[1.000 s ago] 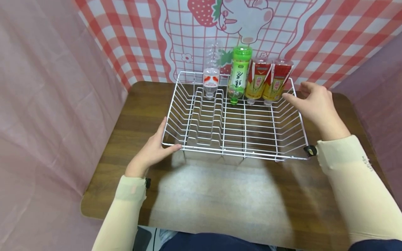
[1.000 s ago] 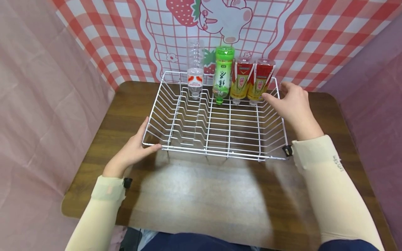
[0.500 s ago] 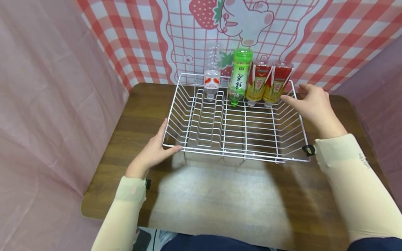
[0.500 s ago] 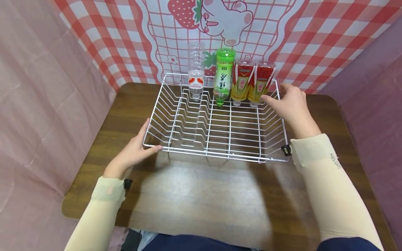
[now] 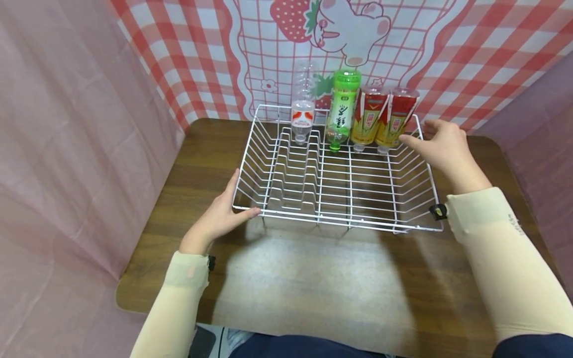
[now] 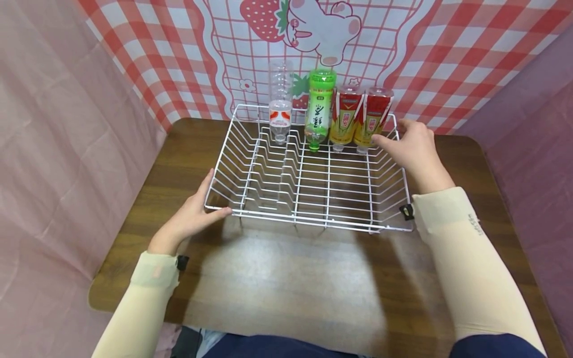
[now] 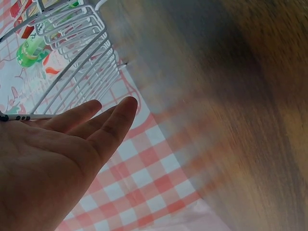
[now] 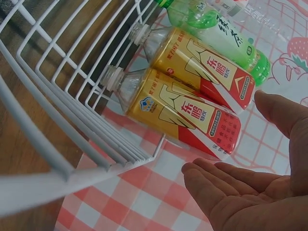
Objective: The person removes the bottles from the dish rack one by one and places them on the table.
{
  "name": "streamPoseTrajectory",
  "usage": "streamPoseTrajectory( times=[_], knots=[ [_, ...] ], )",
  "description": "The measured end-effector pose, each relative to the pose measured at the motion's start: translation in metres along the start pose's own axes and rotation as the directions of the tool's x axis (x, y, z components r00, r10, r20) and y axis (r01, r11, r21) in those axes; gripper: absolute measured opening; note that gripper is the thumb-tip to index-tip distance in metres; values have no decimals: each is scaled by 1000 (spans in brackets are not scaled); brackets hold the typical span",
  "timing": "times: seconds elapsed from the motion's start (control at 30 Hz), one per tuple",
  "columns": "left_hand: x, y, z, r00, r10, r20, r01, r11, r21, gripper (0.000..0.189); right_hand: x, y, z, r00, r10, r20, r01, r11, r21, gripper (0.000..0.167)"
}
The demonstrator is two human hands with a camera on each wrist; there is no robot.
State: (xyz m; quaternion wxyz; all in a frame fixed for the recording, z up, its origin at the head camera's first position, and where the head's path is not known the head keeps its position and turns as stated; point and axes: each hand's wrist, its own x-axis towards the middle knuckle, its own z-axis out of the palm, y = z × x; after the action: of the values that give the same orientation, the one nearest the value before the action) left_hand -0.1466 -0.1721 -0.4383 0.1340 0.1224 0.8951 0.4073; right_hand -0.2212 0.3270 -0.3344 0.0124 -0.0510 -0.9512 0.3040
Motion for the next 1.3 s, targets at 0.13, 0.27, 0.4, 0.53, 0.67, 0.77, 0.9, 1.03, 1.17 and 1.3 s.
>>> streamPoseTrajectory(
  times=[0.13,0.27,0.4,0.53,0.67,0.77,0.9,1.03,1.17,1.3],
  knots=[
    [0,-1,0,1000,-2,2,2,1000,3,115,2,1,1,1000,13,12,-13,1000,15,97],
    [0,-1,0,1000,-3,-1,3,1000,0,115,3,3,1,999,26,19,-27,999,29,97],
    [0,0,2,1000,-4,-2,4,1000,-4,115,3,5,2,999,42,29,-43,998,40,98],
    [0,-1,3,1000,-10,0,10,1000,-8,116,4,5,1,998,54,32,-56,998,38,98],
    [1,-1,2,1000,-8,-1,8,1000,-8,116,7,3,1,999,47,21,-47,998,28,97],
    [1,-2,2,1000,-3,-4,3,1000,-8,116,9,1,1,999,38,14,-39,999,29,96],
    [1,-2,1,1000,-2,-7,2,1000,-12,116,10,-1,0,999,38,14,-38,999,38,98],
    [1,-1,2,1000,-2,-6,2,1000,-12,117,10,-1,-1,999,47,17,-47,998,46,98],
    [1,-2,2,1000,-4,-4,4,1000,-14,116,11,-2,0,998,61,27,-63,996,67,99],
    [1,-2,2,1000,-9,-1,9,1000,-18,115,13,-2,1,997,68,32,-70,995,71,99]
  ],
)
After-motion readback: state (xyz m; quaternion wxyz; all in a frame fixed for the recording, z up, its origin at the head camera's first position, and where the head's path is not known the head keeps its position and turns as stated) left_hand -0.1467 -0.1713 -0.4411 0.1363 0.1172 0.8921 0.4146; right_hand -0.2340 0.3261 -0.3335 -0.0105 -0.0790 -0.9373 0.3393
